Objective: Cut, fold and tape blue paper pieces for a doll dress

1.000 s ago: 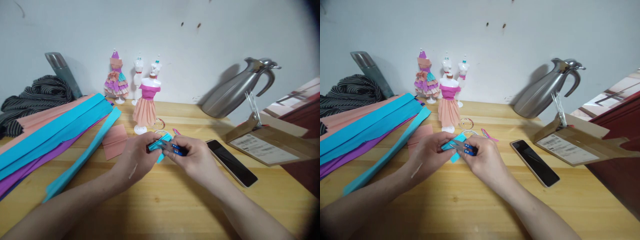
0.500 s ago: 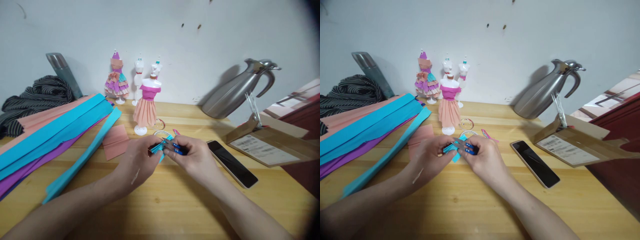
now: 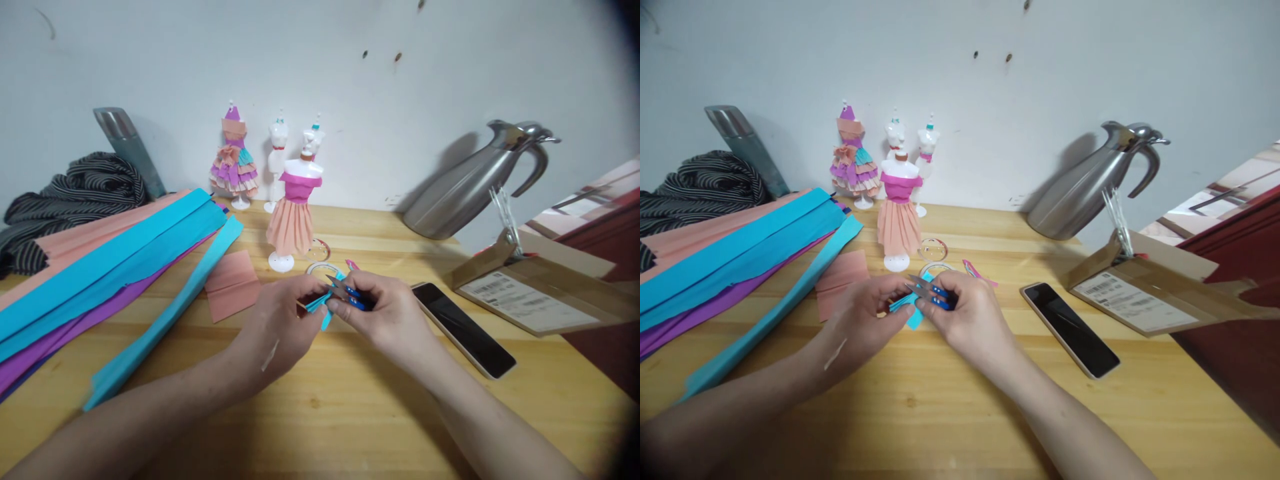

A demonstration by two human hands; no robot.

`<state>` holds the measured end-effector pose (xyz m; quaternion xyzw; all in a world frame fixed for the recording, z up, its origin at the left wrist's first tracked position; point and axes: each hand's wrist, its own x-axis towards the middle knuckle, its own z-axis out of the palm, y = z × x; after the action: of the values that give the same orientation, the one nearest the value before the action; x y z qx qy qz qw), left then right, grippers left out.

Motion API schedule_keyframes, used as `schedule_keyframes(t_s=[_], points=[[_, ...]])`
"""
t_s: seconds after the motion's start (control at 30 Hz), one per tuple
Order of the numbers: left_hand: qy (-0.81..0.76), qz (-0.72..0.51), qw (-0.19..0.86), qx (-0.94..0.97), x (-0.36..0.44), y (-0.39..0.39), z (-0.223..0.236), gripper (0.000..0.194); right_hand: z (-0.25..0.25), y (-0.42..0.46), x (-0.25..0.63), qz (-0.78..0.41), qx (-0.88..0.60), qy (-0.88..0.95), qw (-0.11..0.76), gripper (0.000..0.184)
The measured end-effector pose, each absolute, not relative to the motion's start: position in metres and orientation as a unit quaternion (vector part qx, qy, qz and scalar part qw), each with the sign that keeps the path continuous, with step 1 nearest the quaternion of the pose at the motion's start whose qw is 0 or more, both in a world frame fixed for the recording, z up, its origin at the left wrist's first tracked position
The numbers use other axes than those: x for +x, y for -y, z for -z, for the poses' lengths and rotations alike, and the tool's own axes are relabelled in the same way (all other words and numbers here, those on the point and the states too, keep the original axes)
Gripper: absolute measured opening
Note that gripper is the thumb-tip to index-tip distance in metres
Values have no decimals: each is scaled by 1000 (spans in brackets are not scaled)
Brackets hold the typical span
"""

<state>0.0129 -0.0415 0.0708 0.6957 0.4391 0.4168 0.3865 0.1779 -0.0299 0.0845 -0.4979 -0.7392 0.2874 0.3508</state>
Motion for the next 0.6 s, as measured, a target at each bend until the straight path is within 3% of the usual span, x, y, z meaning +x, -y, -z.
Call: schedule_keyframes(t_s=[0.33, 0.6], points=[[-446, -419, 393, 686, 15, 43, -72, 12, -86, 30, 176, -293, -515, 729, 343, 25], [-459, -416, 420, 663, 14, 41, -75, 15, -86, 29, 178, -315, -514, 721, 342, 19]])
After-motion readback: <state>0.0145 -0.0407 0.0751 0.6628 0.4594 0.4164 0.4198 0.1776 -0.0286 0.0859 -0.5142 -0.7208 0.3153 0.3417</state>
